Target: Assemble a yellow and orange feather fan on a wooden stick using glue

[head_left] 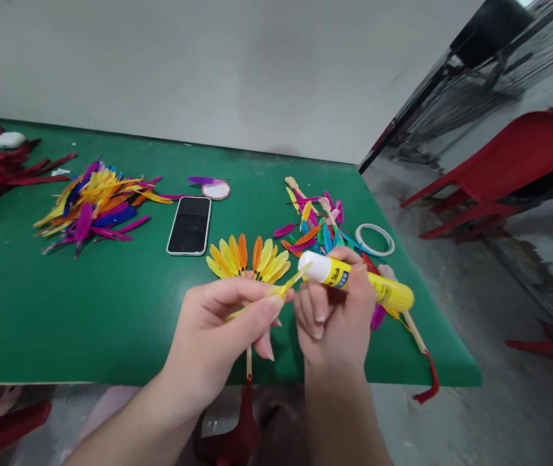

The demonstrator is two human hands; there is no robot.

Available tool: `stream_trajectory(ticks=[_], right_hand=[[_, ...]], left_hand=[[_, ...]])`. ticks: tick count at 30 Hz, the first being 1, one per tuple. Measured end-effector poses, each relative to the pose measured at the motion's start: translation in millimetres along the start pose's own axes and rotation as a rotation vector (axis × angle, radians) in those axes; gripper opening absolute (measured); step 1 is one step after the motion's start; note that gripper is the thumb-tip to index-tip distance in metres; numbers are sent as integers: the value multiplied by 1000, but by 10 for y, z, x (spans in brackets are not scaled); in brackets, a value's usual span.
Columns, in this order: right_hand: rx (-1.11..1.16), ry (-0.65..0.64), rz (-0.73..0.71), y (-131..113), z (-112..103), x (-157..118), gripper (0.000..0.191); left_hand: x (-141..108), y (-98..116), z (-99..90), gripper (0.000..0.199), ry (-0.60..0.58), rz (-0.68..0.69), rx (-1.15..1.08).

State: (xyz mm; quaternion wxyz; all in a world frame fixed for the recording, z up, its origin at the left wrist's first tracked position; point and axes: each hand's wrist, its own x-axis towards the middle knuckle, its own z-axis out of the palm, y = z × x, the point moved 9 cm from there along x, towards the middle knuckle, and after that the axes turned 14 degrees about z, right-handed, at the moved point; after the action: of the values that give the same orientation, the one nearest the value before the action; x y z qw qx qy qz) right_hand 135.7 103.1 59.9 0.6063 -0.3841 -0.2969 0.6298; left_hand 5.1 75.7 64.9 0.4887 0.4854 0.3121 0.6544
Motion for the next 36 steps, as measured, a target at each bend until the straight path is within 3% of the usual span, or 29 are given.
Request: stream_trajectory(ticks=[4, 8, 11, 14, 17, 21, 23, 26, 30, 36], right_hand=[[-176, 83, -197, -259, -111, -70, 15], [-301, -22, -273, -414, -88, -115, 45], [-331, -120, -290, -487, -98, -127, 59], [-320, -168, -259, -530, -176, -103, 67], [-304, -135, -230, -570, -315, -61, 58], [-407, 92, -254, -616, -562, -6, 35], [-488, 185, -235, -586, -651, 35, 47], [-581, 209, -150, -455, -719, 140, 68], [-773, 172, 7, -176, -764, 313, 39], [-852, 175, 46, -6, -779, 405, 36]], left_hand=[[40, -19, 15, 13, 38, -53, -152], [79, -21, -40, 15, 55, -54, -125], [143, -6, -203, 7, 90, 39, 18], [203, 70, -467, 8, 224, 203, 239], [245, 77, -577, 7, 252, 285, 381], [275, -68, -519, 10, 153, 244, 508], [273, -152, -468, 15, 109, 212, 544], [269, -218, -426, 15, 93, 199, 565], [281, -240, -433, 10, 106, 187, 599], [305, -150, -417, 6, 114, 289, 627]])
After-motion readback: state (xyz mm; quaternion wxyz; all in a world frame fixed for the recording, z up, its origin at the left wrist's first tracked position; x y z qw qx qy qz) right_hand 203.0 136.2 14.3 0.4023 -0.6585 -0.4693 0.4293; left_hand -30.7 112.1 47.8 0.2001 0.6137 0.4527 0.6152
